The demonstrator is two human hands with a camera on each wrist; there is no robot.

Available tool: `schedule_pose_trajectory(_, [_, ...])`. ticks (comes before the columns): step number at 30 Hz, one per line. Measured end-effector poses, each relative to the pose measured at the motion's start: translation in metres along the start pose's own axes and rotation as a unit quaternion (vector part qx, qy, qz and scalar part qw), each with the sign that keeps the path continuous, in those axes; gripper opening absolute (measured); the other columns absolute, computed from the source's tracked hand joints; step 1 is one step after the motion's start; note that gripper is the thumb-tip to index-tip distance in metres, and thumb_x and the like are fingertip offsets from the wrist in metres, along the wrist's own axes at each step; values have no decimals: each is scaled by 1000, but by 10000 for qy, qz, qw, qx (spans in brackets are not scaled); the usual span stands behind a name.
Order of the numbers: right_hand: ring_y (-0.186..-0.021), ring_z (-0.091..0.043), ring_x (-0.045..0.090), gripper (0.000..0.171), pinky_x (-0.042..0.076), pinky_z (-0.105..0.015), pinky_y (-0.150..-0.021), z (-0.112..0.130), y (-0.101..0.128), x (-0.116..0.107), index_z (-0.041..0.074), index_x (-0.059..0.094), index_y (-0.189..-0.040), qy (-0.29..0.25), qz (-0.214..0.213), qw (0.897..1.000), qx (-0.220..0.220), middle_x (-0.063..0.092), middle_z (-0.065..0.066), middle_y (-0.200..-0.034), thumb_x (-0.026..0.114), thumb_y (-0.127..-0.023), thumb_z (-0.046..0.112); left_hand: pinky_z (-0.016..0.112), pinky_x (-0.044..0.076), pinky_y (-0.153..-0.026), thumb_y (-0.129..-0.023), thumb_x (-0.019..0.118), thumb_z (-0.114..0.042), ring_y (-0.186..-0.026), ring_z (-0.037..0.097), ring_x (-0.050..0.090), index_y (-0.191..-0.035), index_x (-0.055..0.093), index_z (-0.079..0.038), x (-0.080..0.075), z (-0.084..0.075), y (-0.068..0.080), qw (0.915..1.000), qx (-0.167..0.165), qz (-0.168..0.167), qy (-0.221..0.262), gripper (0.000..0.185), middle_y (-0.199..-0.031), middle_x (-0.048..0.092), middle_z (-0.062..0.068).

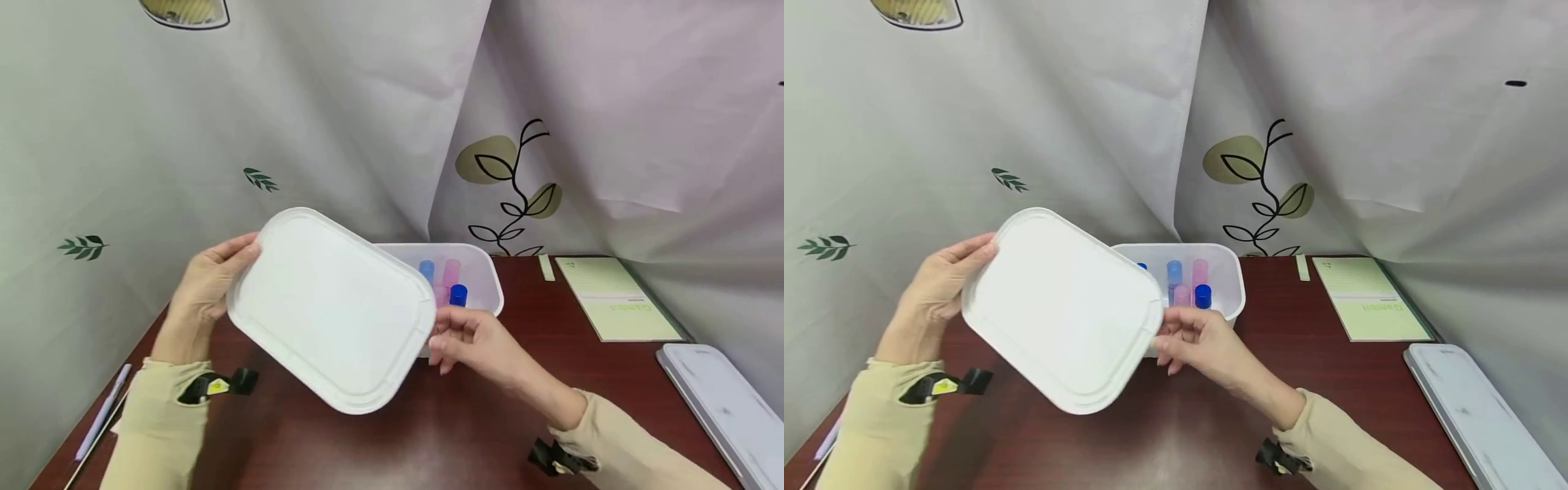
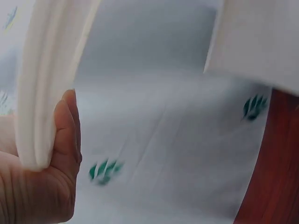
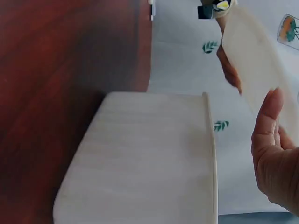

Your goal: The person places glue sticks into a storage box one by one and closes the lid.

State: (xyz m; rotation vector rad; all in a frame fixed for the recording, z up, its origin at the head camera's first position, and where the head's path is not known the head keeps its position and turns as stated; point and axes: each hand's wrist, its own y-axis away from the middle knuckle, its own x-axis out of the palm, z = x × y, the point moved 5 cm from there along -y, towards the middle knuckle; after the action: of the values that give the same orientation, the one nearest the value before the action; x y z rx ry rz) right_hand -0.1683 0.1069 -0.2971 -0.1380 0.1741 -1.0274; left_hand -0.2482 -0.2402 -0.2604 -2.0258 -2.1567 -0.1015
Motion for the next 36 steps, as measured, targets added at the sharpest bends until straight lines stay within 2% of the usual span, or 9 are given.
schedule_pose_trajectory(6, [-57,-10,61,22,55,-31,-51,-3,12,-4,-16,57,-88,263,18,9996,110,63,0,-65,62,-89,6,20,56,-60,-85,70,-15,-75,6,65,-91,72,-24,24,5,6,9995,136,48,-283,11,-90,68,-8])
schedule_pose_trajectory(16, [-53,-12,61,12,52,-29,-46,38,24,-54,-8,57,-86,986,-1113,9858,-780,62,-1,-64,52,-94,-1,19,55,-69,-91,61,-7,-79,5,65,-90,73,-22,51,12,16,9938,79,1100,167,19,-90,69,-7])
schedule_pose_trajectory(20, [-57,-10,63,11,53,-23,-49,64,31,-69,-8,63,-92,1292,-1572,9576,-2038,64,-4,-66,54,-88,-13,17,53,-75,-89,61,-1,-80,4,64,-88,74,-21,64,3,23,9917,721,1065,51,24,-88,68,-7])
schedule_pose_trajectory(23, [-64,-6,63,17,52,-16,-57,77,36,-76,-11,66,-95,2059,-1906,9154,-2886,67,-3,-74,59,-81,-18,16,51,-73,-88,63,0,-78,3,59,-91,74,-21,69,-3,27,9856,1289,988,-477,24,-84,66,-9])
schedule_pose_trajectory(25, [-69,-3,60,25,49,-12,-62,78,38,-81,-9,68,-100,2731,-2199,8872,-3000,69,3,-82,63,-77,-19,16,50,-72,-89,63,-2,-80,4,58,-101,74,-19,71,-5,29,9793,1458,1062,-920,23,-89,67,-11])
schedule_pose_trajectory(27, [-80,0,61,29,48,-9,-68,72,36,-87,-4,68,-107,3310,-2331,8741,-2685,69,11,-95,62,-80,-16,17,52,-73,-91,61,-6,-84,4,60,-113,70,-11,72,-2,30,9737,1452,1269,-1213,24,-97,68,-12])
schedule_pose_trajectory(28, [-85,2,60,30,47,-8,-71,67,35,-91,-2,68,-110,3495,-2358,8741,-2412,68,15,-99,61,-83,-13,19,53,-75,-92,59,-8,-87,4,62,-120,65,-7,72,1,30,9719,1373,1393,-1312,28,-102,68,-12])
schedule_pose_trajectory(33, [-77,-3,64,29,53,-17,-67,29,22,-108,-4,59,-122,2730,-2123,9342,-876,65,16,-105,51,-96,7,24,56,-78,-94,58,-17,-95,4,64,-128,54,5,77,22,27,9710,876,1453,-1683,40,-113,65,-8])
schedule_pose_trajectory(36, [-65,-5,59,39,53,-21,-58,9,13,-115,-7,51,-129,2529,-2077,9448,-141,65,0,-100,53,-96,14,22,56,-74,-92,62,-18,-88,3,62,-131,53,0,80,38,23,9710,572,1243,-1962,45,-108,63,-1])
